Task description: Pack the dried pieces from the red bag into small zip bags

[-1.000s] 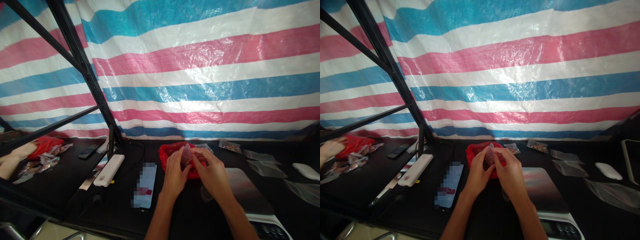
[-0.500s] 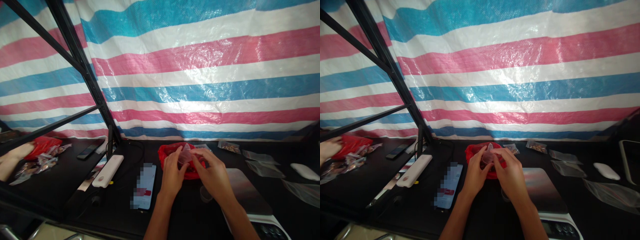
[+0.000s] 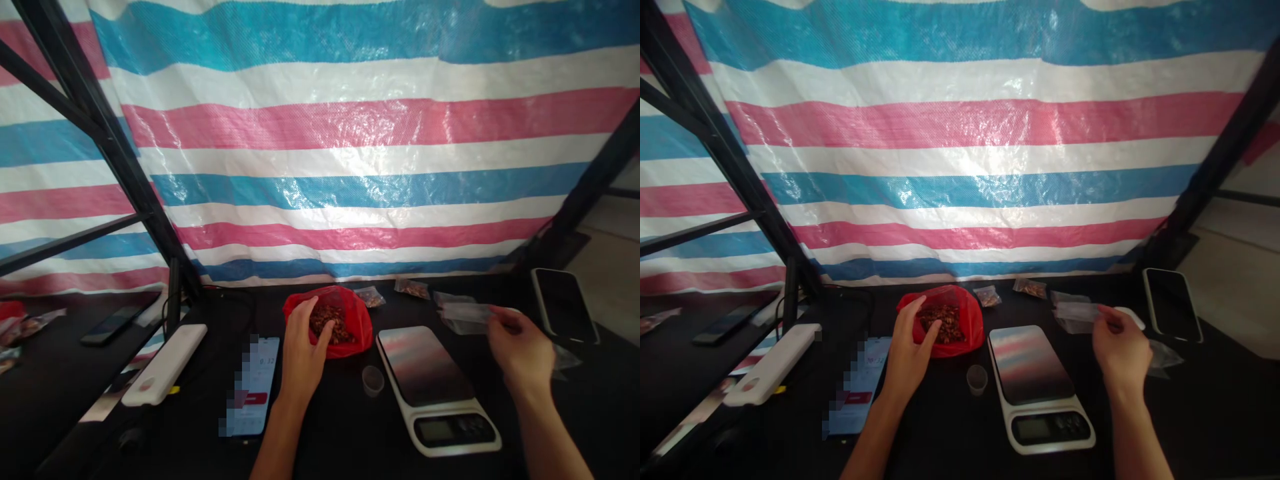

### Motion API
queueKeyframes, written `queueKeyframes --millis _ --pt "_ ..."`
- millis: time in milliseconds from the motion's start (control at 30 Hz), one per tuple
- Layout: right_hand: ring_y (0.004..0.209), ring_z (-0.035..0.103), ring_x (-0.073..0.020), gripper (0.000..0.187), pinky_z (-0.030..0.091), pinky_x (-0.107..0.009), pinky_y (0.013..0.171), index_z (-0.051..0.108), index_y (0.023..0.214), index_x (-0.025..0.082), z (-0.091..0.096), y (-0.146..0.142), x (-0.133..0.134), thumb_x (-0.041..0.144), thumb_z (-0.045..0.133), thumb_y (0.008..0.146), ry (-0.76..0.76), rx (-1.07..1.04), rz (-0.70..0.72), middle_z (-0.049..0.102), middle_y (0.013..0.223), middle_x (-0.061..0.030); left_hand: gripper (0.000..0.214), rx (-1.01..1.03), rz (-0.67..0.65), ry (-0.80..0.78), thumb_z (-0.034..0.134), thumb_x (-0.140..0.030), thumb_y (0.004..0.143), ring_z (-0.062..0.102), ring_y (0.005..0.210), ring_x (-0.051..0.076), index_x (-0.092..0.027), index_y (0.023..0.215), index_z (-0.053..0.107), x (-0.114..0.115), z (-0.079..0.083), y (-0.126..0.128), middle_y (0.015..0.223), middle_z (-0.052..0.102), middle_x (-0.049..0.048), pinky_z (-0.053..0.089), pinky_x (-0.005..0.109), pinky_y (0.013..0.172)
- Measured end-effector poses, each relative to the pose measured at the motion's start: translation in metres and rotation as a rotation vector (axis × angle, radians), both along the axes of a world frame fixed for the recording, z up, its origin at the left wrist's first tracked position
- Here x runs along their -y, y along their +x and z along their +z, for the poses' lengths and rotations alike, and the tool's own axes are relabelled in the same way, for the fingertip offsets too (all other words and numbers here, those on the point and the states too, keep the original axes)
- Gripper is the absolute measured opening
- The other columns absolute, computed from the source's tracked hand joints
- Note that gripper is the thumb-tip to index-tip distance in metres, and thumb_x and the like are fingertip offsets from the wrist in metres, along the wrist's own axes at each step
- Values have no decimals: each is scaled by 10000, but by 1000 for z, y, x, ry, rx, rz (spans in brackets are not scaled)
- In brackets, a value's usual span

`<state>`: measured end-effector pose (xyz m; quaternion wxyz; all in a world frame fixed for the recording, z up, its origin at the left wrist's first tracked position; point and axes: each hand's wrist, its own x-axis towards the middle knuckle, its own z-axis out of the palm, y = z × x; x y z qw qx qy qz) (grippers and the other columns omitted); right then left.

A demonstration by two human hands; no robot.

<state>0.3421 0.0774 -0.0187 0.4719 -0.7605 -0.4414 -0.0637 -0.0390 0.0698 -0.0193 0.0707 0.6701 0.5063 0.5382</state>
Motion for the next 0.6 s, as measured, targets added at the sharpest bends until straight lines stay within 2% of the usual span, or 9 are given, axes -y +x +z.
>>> queueKeyframes --millis 67,133,200,233,300,400,500,600 --pt "895 683 -432 444 517 -572 779 746 1075 124 -2 6 6 341 529 754 -83 -11 -85 728 928 -230 397 2 3 4 563 -341 1005 559 1320 264 -235 1385 525 0 0 3 1381 609 110 445 490 1143" --pt "1082 615 -506 531 473 -644 858 718 1205 113 0 -1 10 361 529 775 -106 28 -167 686 1139 -288 385 4 2 2 548 -336 1010 566 1304 260 -238 1382 527 0 0 6 1367 609 110 452 487 1134" --pt "1166 542 -545 555 441 -686 866 689 1284 140 3 -13 9 398 512 825 -74 100 -221 623 1290 -292 369 7 6 0 529 -331 1018 572 1288 255 -240 1376 526 0 0 7 1353 610 108 460 486 1124" --pt "1148 544 -535 529 447 -678 847 701 1267 160 4 -20 6 411 506 844 -58 141 -216 625 1297 -277 361 7 10 -3 521 -328 1023 574 1282 253 -239 1373 526 -1 0 7 1347 611 108 463 485 1120" --pt "1047 587 -464 437 474 -619 795 747 1153 187 8 -33 -6 399 497 864 -67 238 -102 685 1188 -235 345 3 21 -6 506 -323 1029 578 1273 252 -235 1362 528 -1 0 6 1331 616 109 466 486 1115" --pt "965 608 -359 328 493 -525 787 771 1035 229 16 -49 -38 351 522 861 -175 392 165 742 1082 -154 324 -17 41 6 486 -313 1034 586 1257 260 -228 1342 541 0 1 4 1288 628 113 470 490 1106" --pt "1061 599 -335 290 474 -486 879 762 1061 231 25 -60 -74 285 562 858 -249 450 295 751 1147 -134 313 -33 62 29 475 -301 1035 600 1222 262 -224 1329 552 1 2 3 1243 635 111 487 476 1078" --pt "1052 627 -335 199 468 -456 887 764 956 205 33 -59 -97 269 663 797 -354 456 370 774 1060 -149 306 -29 63 42 465 -284 1033 618 1167 251 -223 1317 562 2 4 3 1209 641 106 503 447 1044"
